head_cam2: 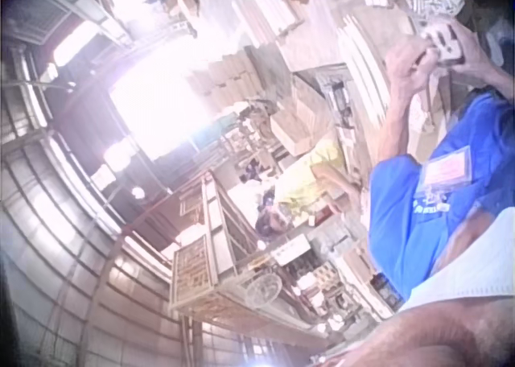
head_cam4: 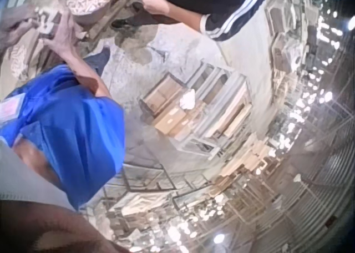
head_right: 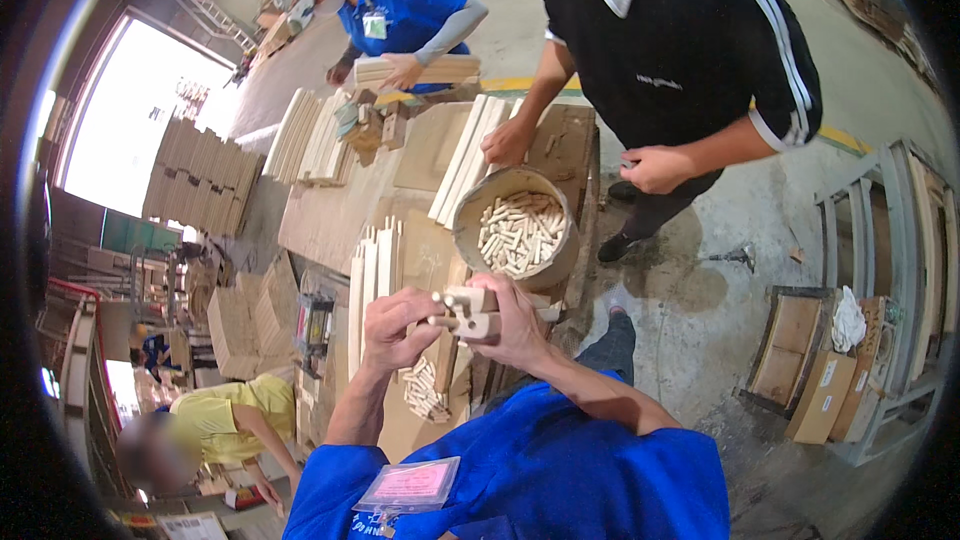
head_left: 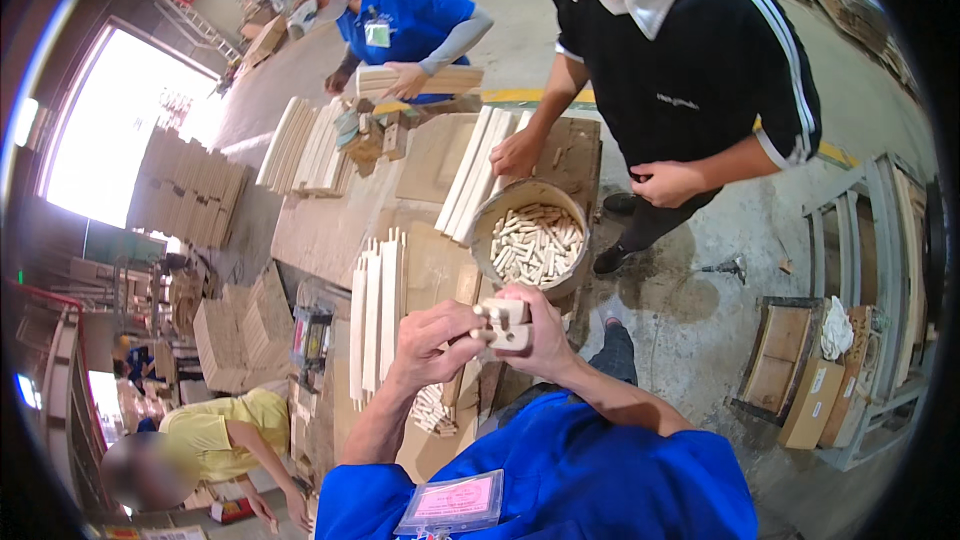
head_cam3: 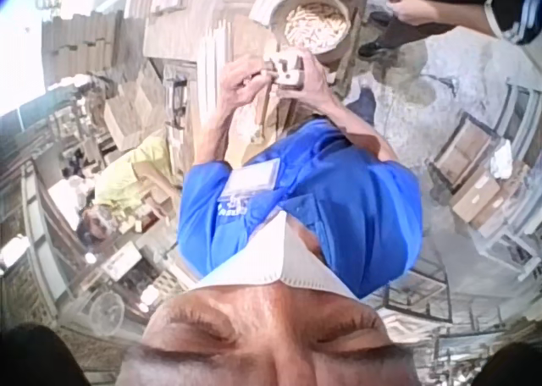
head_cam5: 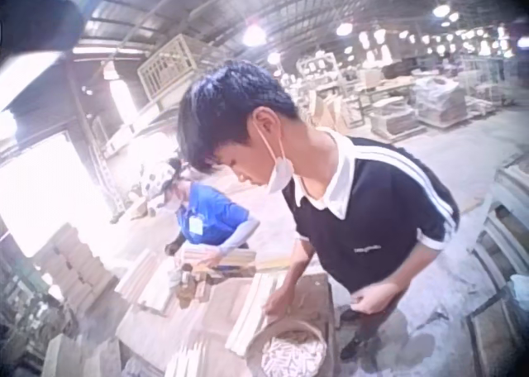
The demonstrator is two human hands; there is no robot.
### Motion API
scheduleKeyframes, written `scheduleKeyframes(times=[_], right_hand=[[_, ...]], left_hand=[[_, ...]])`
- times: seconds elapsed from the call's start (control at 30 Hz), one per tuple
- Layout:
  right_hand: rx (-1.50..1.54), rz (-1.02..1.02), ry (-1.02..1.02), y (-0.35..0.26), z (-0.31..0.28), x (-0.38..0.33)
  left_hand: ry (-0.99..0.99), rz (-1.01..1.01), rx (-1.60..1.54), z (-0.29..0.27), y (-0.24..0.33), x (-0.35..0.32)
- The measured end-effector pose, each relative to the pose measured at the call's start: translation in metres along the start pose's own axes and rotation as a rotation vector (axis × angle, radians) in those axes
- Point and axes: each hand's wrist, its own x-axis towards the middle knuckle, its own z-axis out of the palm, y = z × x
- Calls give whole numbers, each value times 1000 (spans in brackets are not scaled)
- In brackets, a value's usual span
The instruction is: The person inserts small wooden dowels into pre-drilled holes on rectangular wooden blocks. They repeatedly pick dowels from a container, align them with the holes, and press them in by hand. The assembled blocks are placed on the table.
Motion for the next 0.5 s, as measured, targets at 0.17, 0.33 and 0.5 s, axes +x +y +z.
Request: scheduleKeyframes(times=[0.17,0.33,0.5], right_hand=[[19,-61,67,10,-16,-22],[85,-76,22,2,-12,-15],[36,-6,47,7,-20,-13]], left_hand=[[-205,-393,110,49,-87,63],[-932,-663,461,132,-185,77],[-869,-660,355,146,-194,70]])
